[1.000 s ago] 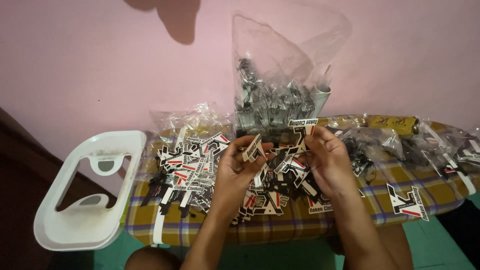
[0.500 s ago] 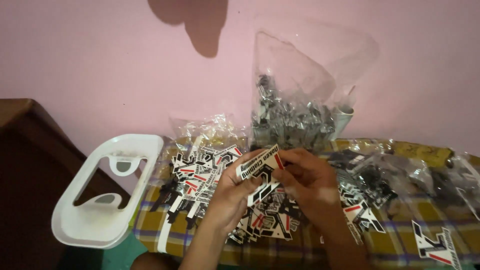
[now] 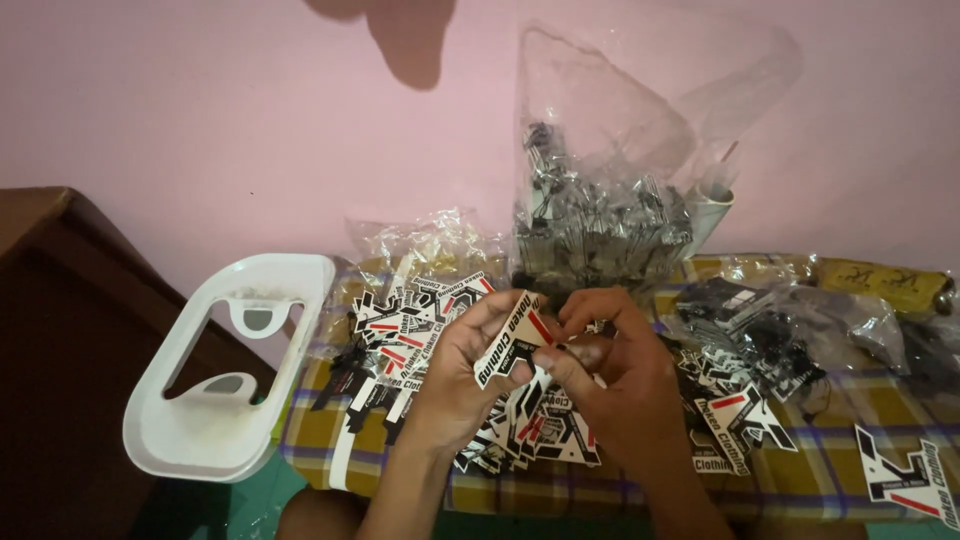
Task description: The person sorts a pile of rectangular stickers on a plaid-covered table, picking them up, separating them, and stacking them into neat piles. They then gather the sorted stickers and place them into a clear plastic bag.
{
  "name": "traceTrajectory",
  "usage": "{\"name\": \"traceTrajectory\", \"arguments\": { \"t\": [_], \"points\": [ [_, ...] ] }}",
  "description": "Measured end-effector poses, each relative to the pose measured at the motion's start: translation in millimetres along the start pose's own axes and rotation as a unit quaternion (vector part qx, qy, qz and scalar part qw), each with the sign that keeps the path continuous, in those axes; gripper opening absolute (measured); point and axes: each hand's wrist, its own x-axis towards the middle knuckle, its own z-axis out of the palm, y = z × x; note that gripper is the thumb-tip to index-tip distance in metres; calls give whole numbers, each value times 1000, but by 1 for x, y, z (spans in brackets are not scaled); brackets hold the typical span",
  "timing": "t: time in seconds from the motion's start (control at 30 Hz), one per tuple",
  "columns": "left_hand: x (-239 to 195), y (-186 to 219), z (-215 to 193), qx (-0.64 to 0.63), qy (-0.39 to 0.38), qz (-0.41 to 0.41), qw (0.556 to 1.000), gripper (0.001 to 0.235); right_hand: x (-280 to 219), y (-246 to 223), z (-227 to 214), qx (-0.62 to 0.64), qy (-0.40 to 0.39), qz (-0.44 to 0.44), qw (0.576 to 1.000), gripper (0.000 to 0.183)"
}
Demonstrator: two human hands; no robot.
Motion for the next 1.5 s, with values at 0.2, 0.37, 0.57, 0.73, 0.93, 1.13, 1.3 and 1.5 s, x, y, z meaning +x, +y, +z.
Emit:
{"name": "traceTrajectory", "arguments": {
  "t": [0.2,0.37,0.57,0.73,0.93,1.13,1.3,1.5],
  "points": [
    [0,15,11,-158,61,-26,985,64,3,0,-7,-220,34,-97,970,23],
    [2,17,7,-174,115,-13,978,75,-4,8,-11,-230,63,-174,955,6],
    [1,9,2,-181,159,-4,970,75,-11,-2,6,-197,19,-170,965,11],
    [1,17,9,-221,122,13,968,52,-19,-7,17,-182,48,-191,963,25],
    [1,17,10,-226,133,-14,965,60,-18,3,19,-233,45,-229,944,17],
    [4,19,5,-202,166,4,965,90,-17,-1,18,-190,36,-162,968,15],
    [4,10,-1,-202,220,-27,954,88,-16,9,16,-198,-21,-120,973,14],
    [-2,22,4,-60,218,-79,971,77,-17,9,1,-263,-87,-2,961,34]
  ]
}}
